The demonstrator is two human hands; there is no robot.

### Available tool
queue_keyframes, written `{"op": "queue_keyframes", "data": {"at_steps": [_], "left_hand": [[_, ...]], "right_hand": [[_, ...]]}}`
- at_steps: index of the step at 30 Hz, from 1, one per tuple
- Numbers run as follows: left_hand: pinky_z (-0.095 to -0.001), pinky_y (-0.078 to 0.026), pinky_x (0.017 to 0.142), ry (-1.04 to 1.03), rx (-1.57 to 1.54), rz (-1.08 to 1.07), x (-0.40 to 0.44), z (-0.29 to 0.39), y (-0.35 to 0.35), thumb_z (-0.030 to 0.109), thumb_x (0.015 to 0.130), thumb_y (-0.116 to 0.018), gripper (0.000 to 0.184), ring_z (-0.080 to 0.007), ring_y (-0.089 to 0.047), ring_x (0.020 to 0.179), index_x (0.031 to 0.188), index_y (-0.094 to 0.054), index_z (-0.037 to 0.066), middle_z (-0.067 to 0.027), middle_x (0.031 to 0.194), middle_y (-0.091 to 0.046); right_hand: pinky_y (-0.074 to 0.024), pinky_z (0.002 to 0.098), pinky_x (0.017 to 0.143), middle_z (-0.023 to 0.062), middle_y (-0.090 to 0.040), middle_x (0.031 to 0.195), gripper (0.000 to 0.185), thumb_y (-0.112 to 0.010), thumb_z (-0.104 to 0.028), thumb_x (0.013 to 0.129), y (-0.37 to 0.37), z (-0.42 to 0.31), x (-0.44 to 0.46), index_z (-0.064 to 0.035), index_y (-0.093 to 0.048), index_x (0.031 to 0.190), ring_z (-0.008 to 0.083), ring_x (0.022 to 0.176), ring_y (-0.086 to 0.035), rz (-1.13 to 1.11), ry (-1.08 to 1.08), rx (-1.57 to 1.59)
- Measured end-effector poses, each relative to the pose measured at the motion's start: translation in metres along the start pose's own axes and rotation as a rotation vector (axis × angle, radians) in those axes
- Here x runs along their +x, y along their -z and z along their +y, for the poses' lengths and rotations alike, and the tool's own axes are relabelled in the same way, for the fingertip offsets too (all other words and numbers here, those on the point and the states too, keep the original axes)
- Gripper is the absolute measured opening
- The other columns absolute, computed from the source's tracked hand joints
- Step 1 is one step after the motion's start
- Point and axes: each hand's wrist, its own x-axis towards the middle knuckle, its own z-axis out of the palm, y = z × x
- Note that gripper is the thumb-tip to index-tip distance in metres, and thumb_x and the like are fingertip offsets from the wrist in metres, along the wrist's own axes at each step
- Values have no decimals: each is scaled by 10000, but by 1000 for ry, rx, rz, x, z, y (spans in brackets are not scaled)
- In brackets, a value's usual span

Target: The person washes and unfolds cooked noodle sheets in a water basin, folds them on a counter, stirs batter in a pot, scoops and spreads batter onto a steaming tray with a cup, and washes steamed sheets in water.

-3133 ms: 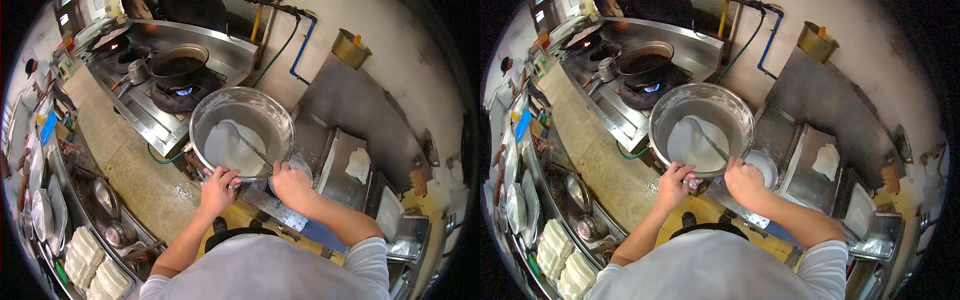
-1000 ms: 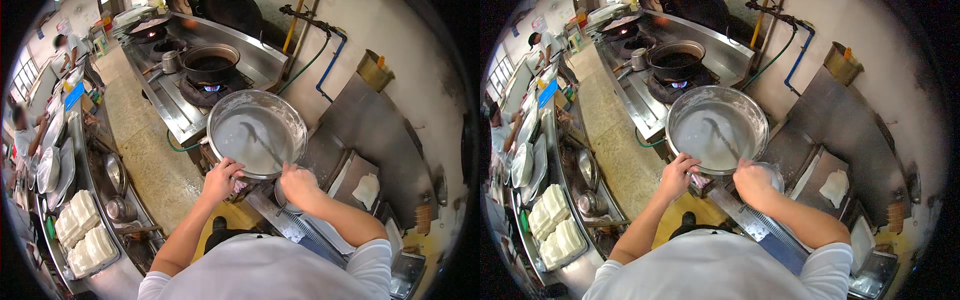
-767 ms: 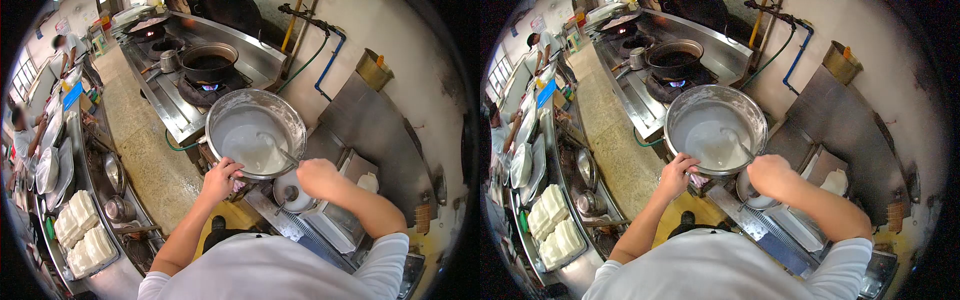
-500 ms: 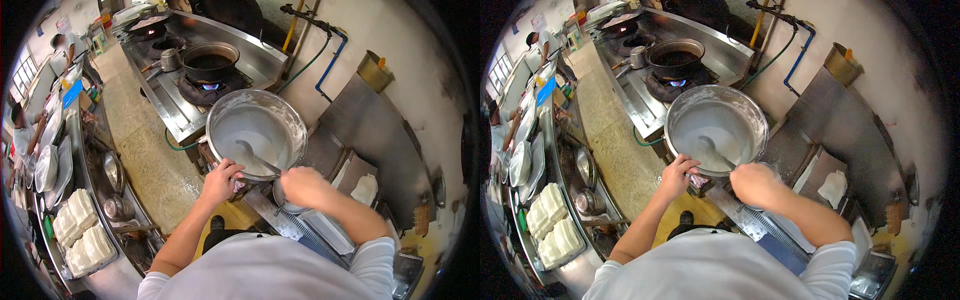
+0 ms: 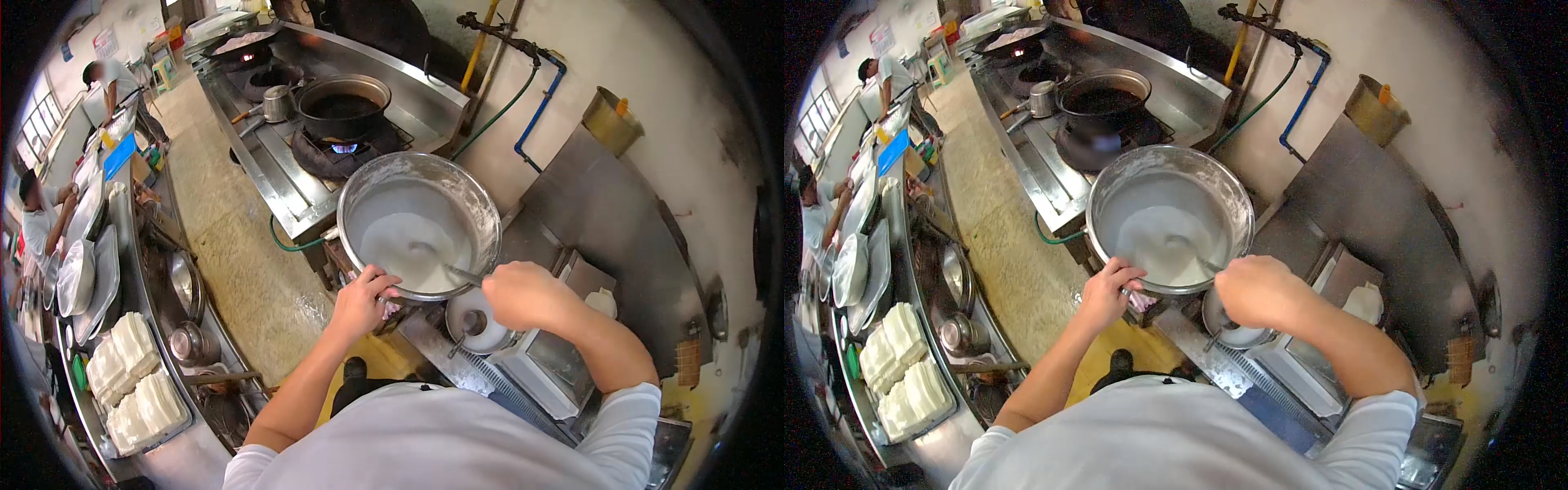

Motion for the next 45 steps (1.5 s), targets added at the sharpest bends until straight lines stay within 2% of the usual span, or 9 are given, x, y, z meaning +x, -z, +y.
{"op": "queue_keyframes", "data": {"at_steps": [9,12,20,23,29,32,37,40,45], "left_hand": [[-434,-558,732,-8,13,-4,-1,-2,3,132,891,-690,227,-315,-683,890,1110,-723,182,-49,1086,-629],[-442,-558,736,-9,6,5,-1,-1,3,114,879,-690,235,-317,-685,898,1101,-725,180,-49,1082,-631],[-438,-558,775,35,10,-24,-2,5,3,77,863,-682,262,-308,-685,930,1100,-734,173,-53,1091,-638],[-437,-558,790,51,-1,-32,-3,8,4,37,843,-669,299,-303,-685,944,1105,-734,166,-56,1098,-641],[-432,-562,792,22,-5,-2,-3,6,5,-17,806,-637,360,-306,-684,946,1109,-728,157,-60,1093,-640],[-426,-565,799,29,0,-2,-2,6,3,-27,797,-634,370,-306,-683,953,1106,-726,154,-60,1096,-640],[-423,-565,809,23,16,-12,-2,4,-1,-42,790,-638,376,-302,-681,967,1102,-726,149,-66,1107,-637],[-421,-563,809,17,9,-19,-3,6,1,-60,779,-627,393,-299,-682,965,1100,-727,143,-71,1111,-635],[-419,-560,811,62,-79,-17,-5,8,-2,-90,745,-586,437,-303,-683,964,1097,-724,129,-74,1104,-633]], "right_hand": [[-607,400,650,223,-701,903,446,-591,-89,852,-95,-34,55,149,-579,1228,322,767,-735,434,-131,-115],[-619,361,694,230,-720,978,277,-643,-108,811,-95,-8,47,100,-710,979,302,846,-737,425,-149,-154],[-602,455,768,183,-749,928,190,-595,-105,847,-7,-9,-3,-16,-754,901,367,867,-740,66,-7,-30],[-593,466,683,232,-720,814,295,-595,-93,799,-45,-25,18,76,-673,1027,372,787,-737,275,108,-10],[-603,375,629,209,-694,901,522,-627,-118,816,-109,-26,60,145,-566,1263,309,752,-733,475,-182,-139],[-607,383,645,215,-695,918,508,-622,-112,828,-98,-5,45,135,-555,1267,317,771,-736,381,-180,-135],[-605,451,750,194,-746,953,182,-613,-120,827,-38,0,5,-36,-769,870,351,882,-742,188,-84,-58],[-605,440,751,188,-749,975,184,-606,-118,831,-15,-11,-4,-26,-764,855,353,852,-744,112,-6,-33],[-609,397,666,208,-728,881,343,-624,-109,820,-79,-36,42,54,-687,1114,316,763,-743,382,-46,-58]]}}
